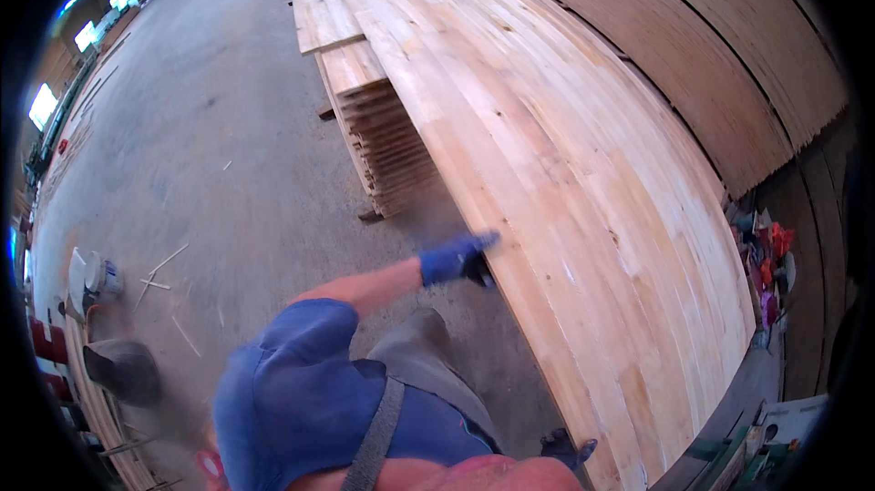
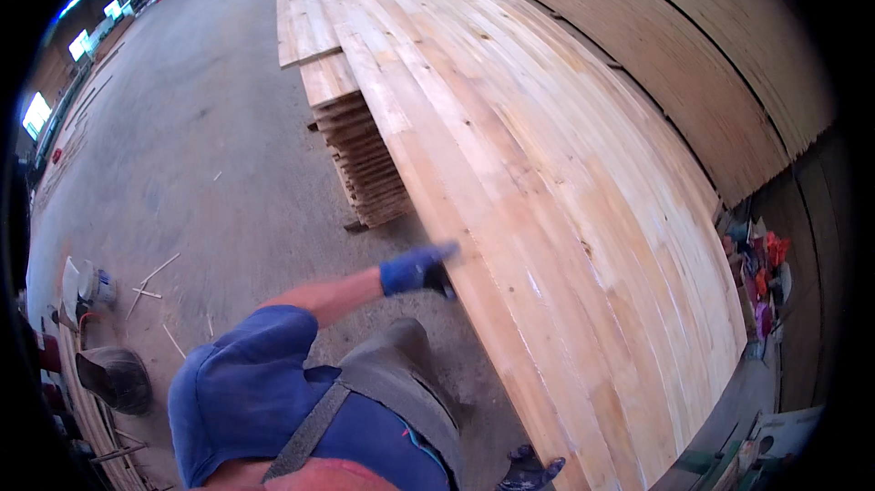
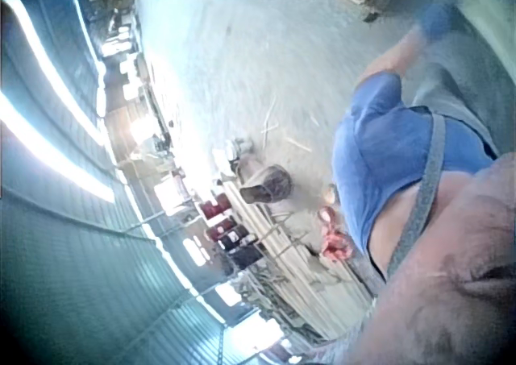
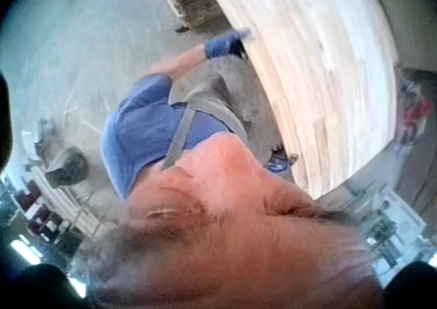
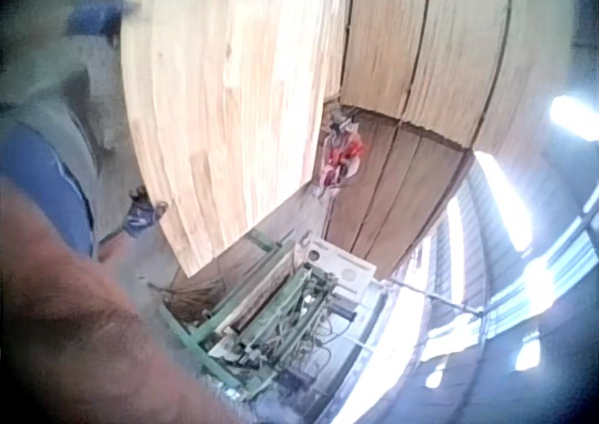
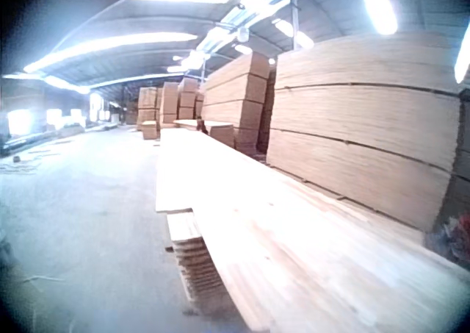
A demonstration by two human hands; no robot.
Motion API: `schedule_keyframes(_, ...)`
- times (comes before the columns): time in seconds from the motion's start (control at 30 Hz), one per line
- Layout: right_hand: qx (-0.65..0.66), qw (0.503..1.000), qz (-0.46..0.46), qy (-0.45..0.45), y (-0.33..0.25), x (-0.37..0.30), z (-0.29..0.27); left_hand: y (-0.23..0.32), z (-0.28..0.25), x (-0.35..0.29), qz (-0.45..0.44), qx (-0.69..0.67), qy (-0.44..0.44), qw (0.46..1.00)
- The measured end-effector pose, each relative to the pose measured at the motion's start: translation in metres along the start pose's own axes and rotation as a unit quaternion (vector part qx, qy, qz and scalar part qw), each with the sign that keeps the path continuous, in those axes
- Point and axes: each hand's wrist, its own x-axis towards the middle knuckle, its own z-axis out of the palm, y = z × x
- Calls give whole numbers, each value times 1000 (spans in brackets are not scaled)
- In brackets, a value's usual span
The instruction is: The person lifts and stacks large wooden planks in a workshop. They then use a putty knife to scoop a white substance from a red bucket and spread it onto the surface of the stacked planks.
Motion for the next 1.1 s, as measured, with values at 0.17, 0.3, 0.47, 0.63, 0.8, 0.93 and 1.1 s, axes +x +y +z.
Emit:
schedule_keyframes(0.17,-25,994,101,-34,38,24,61,-23,27,-30,-48,117,-84,988)
schedule_keyframes(0.3,44,997,57,-38,87,-22,227,10,-1,-41,-19,89,15,996)
schedule_keyframes(0.47,-19,994,59,-85,161,4,280,87,-70,-51,32,96,60,993)
schedule_keyframes(0.63,-111,986,-20,-123,220,-43,404,176,-144,-85,48,103,92,989)
schedule_keyframes(0.8,-164,959,-87,-216,288,-88,507,268,-221,-133,65,89,93,990)
schedule_keyframes(0.93,-123,978,54,-161,394,-105,602,351,-343,-162,48,98,81,991)
schedule_keyframes(1.1,-155,950,73,-261,515,-116,754,459,-498,-159,69,78,172,980)
